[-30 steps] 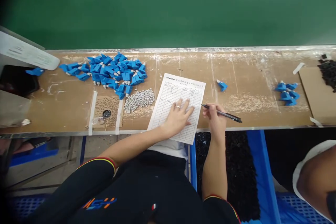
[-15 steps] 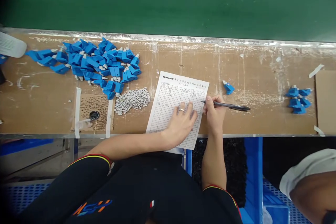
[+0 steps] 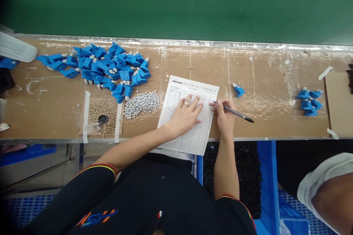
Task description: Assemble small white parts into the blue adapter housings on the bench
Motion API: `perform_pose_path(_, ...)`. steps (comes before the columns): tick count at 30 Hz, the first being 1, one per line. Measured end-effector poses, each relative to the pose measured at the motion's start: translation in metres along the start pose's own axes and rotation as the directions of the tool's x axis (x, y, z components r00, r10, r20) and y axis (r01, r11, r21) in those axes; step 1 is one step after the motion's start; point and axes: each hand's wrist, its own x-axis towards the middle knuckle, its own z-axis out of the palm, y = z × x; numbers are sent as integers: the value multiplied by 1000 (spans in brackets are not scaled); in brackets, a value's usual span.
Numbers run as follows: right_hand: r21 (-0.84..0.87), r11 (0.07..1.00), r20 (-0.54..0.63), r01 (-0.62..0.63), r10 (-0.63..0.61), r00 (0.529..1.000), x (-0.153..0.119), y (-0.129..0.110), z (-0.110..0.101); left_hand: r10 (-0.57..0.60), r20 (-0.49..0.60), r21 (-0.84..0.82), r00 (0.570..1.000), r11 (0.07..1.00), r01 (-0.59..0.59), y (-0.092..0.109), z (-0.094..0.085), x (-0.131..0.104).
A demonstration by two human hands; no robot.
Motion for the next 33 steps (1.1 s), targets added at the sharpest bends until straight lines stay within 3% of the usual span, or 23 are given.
perform_pose_path(6, 1, 999, 148, 50, -50, 988, 36, -2, 15, 86, 27, 70, 996, 994, -87, 22, 0, -43)
perform_pose_path(9, -12, 999, 162, 38, -36, 986, 47, 3, 23, 101, 42, 81, 994, 991, -104, 27, -3, -43)
perform_pose_path(12, -6, 999, 132, 48, -47, 990, 49, 2, 25, 41, 82, 111, 996, 993, -50, 29, -5, -32)
perform_pose_path(17, -9, 999, 100, 34, -33, 994, 33, -16, 20, -61, 26, 183, 998, 982, 55, 36, -3, -20)
perform_pose_path(25, -102, 995, 17, 0, 1, 1000, -9, -12, 24, -13, -30, 272, 999, 962, 20, 40, 7, -24)
perform_pose_path(33, -85, 989, 180, -118, 132, 975, -3, -19, 17, 3, -68, 279, 998, 960, 16, 37, 11, -24)
